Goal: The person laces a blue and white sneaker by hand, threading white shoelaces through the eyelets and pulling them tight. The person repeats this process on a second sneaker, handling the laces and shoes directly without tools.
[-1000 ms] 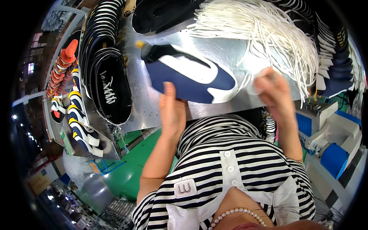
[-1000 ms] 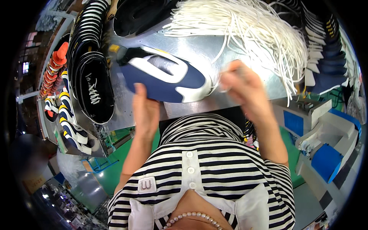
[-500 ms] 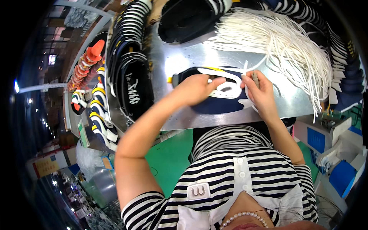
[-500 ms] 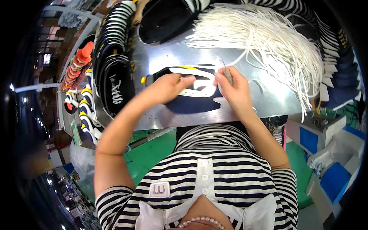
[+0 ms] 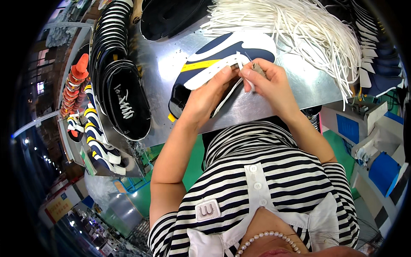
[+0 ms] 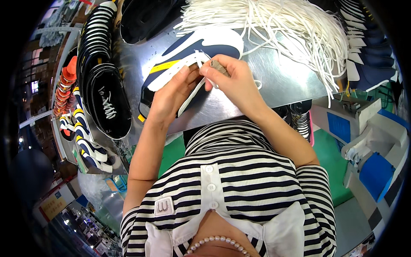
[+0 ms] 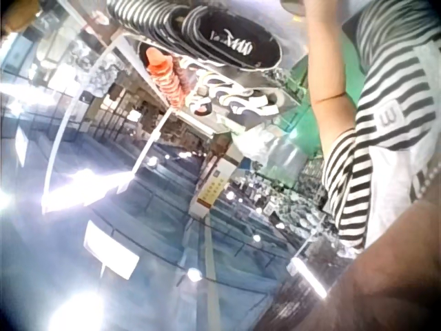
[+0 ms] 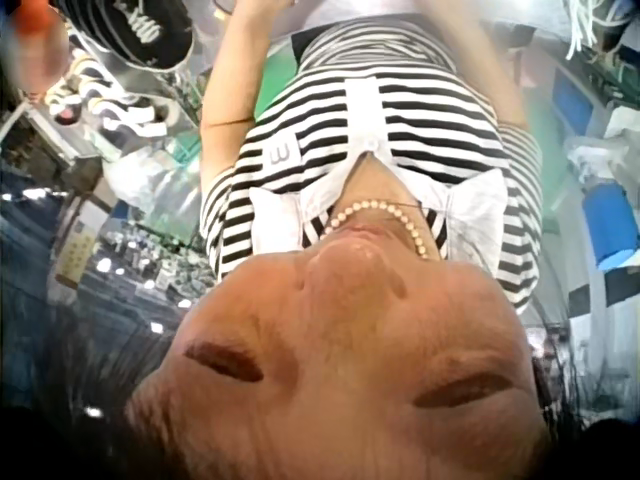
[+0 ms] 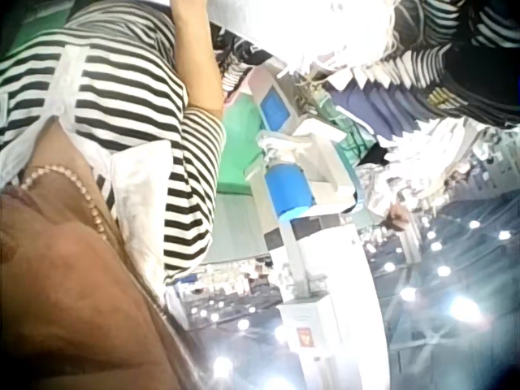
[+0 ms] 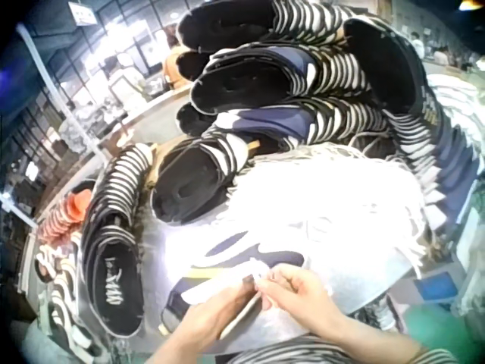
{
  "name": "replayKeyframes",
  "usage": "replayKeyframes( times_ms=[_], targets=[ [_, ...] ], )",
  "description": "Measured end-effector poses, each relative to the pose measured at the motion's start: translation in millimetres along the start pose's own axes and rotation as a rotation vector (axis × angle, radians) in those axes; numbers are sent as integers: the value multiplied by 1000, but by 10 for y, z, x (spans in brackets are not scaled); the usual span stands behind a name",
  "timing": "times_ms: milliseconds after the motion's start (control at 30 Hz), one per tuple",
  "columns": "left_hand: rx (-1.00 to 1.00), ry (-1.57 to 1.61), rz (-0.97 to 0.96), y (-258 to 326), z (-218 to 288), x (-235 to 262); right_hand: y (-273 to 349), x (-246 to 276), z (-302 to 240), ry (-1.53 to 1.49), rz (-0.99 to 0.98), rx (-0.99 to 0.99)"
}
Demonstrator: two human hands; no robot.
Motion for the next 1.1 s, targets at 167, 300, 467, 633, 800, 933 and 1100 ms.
replayKeyframes(
  times_ms=[167,300,467,633,800,933,1100],
  targets=[
    [-84,50,163,33,-52,103,29,-105,-50,157,-53,26],
    [-156,-18,271,79,-72,31,54,-111,-9,201,-77,33],
    [-160,87,289,79,-132,81,176,-140,-133,266,-30,176],
    [-163,-41,305,100,-105,1,163,-86,-149,363,-51,150],
    [-186,-54,300,90,-107,0,109,-57,-133,360,-45,107],
    [-592,-765,538,148,1,-85,48,-29,-193,594,-67,260],
    [-912,-1370,620,235,-40,-201,-192,-112,-128,976,-252,319]
  ],
)
Point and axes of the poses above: each hand's wrist, its own y-axis away from the middle knuckle, its own x-axis out of the back of the hand, z = x × y, the point moved 3 cm from there along -y, towards the middle knuckle, and after that the axes turned 13 degrees about x, right-handed, at the moved point
